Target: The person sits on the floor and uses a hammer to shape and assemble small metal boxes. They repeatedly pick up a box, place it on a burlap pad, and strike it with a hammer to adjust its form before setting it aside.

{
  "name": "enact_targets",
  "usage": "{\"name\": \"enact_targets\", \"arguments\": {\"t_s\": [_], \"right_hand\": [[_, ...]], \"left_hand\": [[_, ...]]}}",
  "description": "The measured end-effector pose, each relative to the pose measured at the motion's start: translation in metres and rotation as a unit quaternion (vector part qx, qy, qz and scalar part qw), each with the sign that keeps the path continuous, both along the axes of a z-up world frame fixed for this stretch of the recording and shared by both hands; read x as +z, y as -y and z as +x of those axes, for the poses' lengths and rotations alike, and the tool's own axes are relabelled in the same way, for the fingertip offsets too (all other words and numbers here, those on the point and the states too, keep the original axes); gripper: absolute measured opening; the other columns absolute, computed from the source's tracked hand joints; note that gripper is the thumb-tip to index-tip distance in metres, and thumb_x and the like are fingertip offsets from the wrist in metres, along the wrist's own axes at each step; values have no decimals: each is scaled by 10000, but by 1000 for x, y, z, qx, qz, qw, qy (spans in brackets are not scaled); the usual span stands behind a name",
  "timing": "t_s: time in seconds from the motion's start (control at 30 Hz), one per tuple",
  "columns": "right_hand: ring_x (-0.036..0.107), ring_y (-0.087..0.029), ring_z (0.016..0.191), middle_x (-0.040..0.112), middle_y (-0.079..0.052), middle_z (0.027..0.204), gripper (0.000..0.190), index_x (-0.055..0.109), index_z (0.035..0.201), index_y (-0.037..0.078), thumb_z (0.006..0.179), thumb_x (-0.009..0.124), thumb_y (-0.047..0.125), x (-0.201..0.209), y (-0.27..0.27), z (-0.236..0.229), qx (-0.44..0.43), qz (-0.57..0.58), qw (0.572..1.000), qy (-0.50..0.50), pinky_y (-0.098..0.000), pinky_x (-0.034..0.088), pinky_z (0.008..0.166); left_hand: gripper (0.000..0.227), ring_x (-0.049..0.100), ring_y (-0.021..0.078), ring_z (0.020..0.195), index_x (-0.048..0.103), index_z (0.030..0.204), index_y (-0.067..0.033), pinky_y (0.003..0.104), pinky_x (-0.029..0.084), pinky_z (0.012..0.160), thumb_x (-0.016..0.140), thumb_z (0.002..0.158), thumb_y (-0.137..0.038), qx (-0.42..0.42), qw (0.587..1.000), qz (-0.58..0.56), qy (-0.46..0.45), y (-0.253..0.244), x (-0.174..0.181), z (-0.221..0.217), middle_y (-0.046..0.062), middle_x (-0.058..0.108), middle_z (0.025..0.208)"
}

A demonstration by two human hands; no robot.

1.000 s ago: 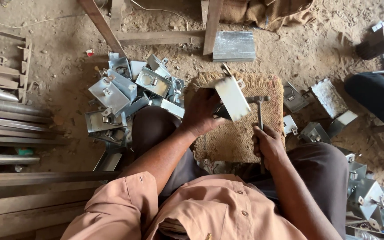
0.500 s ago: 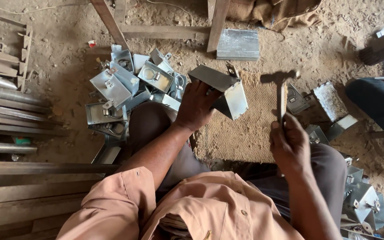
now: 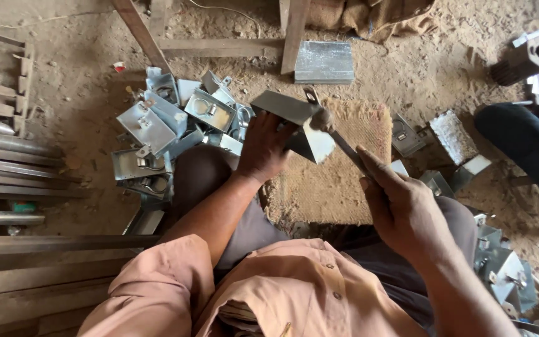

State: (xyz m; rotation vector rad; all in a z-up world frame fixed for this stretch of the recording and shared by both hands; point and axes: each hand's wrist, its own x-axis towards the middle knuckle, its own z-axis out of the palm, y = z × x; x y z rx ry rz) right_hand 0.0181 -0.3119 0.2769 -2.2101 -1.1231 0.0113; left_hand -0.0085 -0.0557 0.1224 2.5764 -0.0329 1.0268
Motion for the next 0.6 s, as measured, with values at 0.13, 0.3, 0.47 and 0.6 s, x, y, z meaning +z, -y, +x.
{"name": "enact_targets", "arguments": {"t_s": [0.13, 0.3, 0.47, 0.6], "right_hand": [[638, -128, 655, 718, -147, 1253, 371, 578, 1439, 64, 1071, 539, 93, 3, 12, -18, -72, 174, 982, -19, -281, 522, 548], [686, -165, 786, 701, -103, 984, 383, 566, 1426, 80, 1043, 574, 66, -19, 2, -6, -56, 162, 977, 125, -323, 556, 757], [657, -202, 706, 685, -126, 870, 454, 608, 1450, 52, 996, 631, 63, -22, 3, 6, -25, 31, 999, 35, -343, 534, 633], [608, -170, 638, 689, -66, 818, 246, 643, 1224, 95, 1000, 554, 45, -16, 14, -9, -104, 229, 963, 91, -297, 482, 541]], "left_hand": [[615, 558, 339, 1208, 611, 1342, -182, 460, 443, 891, 826, 768, -125, 24, 1000, 9, -11, -2, -1, 0, 111, 585, 1273], [643, 552, 338, 1152, 631, 1340, -170, 473, 450, 898, 795, 723, -95, 19, 1000, 5, 2, -2, 4, -2, 126, 584, 1249], [433, 563, 290, 1114, 659, 1275, -190, 451, 437, 879, 747, 877, -44, -3, 1000, -11, -2, -4, -3, 0, 68, 620, 1216], [466, 570, 329, 1136, 655, 1273, -173, 454, 435, 870, 726, 828, -52, 5, 1000, -8, 29, -2, 4, -5, 93, 615, 1210]]}}
